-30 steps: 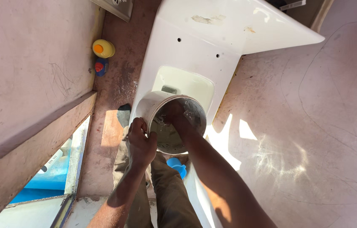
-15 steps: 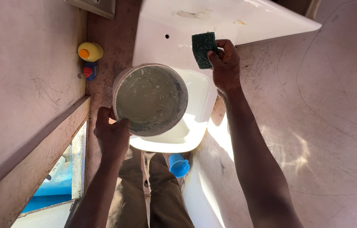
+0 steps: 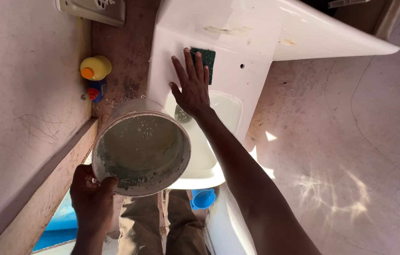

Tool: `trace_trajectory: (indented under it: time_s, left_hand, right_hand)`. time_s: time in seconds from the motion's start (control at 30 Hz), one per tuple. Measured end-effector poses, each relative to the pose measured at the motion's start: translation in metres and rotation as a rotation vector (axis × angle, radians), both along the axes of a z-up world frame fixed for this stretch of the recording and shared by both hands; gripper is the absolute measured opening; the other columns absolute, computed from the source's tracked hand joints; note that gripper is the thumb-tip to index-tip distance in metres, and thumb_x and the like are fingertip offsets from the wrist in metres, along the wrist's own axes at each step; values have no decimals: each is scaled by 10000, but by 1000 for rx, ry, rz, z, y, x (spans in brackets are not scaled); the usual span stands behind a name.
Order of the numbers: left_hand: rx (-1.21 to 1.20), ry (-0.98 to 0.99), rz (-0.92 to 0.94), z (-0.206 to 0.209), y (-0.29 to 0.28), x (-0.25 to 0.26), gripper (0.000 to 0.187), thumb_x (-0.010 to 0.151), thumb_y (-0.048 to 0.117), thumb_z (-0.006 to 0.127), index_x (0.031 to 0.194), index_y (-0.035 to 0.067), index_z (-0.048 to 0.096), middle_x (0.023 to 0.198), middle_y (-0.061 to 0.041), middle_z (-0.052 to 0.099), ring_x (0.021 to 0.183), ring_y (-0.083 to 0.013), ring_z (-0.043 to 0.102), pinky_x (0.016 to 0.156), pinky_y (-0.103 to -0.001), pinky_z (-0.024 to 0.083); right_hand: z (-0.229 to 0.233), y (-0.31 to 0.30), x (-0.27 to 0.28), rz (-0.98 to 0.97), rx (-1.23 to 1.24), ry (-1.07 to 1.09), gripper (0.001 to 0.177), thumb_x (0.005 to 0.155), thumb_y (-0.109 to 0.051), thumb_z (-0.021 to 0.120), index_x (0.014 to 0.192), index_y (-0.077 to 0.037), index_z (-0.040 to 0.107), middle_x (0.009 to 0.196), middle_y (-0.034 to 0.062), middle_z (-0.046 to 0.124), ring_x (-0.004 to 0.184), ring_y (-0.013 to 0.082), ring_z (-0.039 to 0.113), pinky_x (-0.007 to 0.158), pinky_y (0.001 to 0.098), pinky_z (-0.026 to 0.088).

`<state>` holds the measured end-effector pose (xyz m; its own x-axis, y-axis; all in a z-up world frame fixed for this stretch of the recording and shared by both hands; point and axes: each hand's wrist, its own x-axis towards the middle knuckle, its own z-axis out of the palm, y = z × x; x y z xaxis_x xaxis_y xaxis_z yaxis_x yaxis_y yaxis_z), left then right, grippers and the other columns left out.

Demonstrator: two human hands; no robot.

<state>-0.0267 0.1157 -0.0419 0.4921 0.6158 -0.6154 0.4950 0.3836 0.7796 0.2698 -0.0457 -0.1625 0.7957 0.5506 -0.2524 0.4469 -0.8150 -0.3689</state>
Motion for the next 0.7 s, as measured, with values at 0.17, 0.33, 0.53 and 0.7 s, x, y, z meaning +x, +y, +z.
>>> trace_trajectory:
  time_s: [0.17, 0.33, 0.53, 0.7]
  left_hand:
    - [-3, -1, 2, 0, 6, 1, 293, 811, -109, 637, 1060, 0, 527, 950, -99, 664, 816, -127, 646, 762, -266, 538]
    - [-61, -70, 16, -13, 13, 14, 291, 827, -126, 649, 1051, 0, 512, 977, -123, 680, 833, -144, 667, 772, -270, 549]
    - [-68, -191, 37, -23, 11, 39, 304, 841, -154, 633, 1073, 12, 529, 992, -116, 672, 822, -131, 642, 724, -255, 505]
    - [-109, -234, -10, -18, 15, 84, 349, 846, -141, 614, 1127, 34, 506, 1056, -94, 675, 885, -144, 687, 716, -281, 565]
  right_hand:
    - [-27, -9, 6, 54, -181, -57, 732, 1075, -602, 352, 1669, -203, 193, 1736, 101, 49, 1601, 342, -13, 1280, 618, 33]
    - [-57, -126, 42, -211, 57, -233, 640, 1163, -417, 241, 1668, -23, 238, 1762, 142, 159, 1660, 330, 118, 1343, 598, 139]
    - [-77, -177, 41, -336, 406, -338, 506, 1159, -232, 310, 1593, 22, 367, 1708, 237, 220, 1617, 361, 234, 1348, 468, 254]
    - [-72, -123, -4, -144, 379, -169, 453, 1144, -167, 389, 1566, -19, 464, 1696, 132, 356, 1620, 320, 279, 1359, 475, 291]
